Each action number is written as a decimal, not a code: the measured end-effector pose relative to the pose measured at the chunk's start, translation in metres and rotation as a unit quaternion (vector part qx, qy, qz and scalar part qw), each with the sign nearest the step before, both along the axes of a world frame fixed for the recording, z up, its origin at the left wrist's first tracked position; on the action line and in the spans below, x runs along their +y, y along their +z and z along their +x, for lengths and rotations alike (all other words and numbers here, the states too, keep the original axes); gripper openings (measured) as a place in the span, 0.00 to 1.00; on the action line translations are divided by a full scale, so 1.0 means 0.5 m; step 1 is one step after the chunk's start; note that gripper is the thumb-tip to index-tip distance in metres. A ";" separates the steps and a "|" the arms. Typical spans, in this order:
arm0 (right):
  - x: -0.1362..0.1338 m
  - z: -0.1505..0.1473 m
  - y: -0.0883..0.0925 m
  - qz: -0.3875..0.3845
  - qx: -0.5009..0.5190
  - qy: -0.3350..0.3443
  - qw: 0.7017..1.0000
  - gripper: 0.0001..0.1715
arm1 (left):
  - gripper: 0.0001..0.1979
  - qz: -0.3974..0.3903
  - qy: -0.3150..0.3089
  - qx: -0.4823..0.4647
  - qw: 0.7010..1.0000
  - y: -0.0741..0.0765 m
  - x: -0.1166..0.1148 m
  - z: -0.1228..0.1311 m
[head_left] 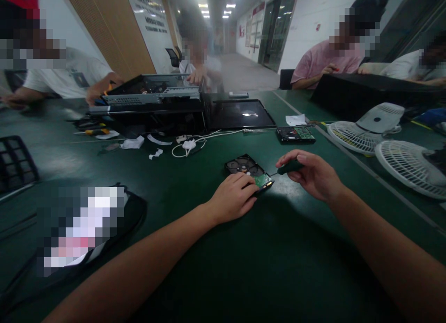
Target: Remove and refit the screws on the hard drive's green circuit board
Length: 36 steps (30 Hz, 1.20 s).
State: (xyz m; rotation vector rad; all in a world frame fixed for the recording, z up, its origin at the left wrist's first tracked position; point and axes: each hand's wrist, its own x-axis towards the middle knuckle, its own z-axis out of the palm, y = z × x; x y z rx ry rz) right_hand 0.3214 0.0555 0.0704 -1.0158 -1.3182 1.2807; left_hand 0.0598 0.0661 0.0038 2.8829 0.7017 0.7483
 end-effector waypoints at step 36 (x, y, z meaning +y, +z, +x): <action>-0.001 -0.007 -0.002 -0.046 0.095 0.007 0.994 0.13 | 0.13 0.006 0.002 0.004 1.000 -0.001 0.001 0.000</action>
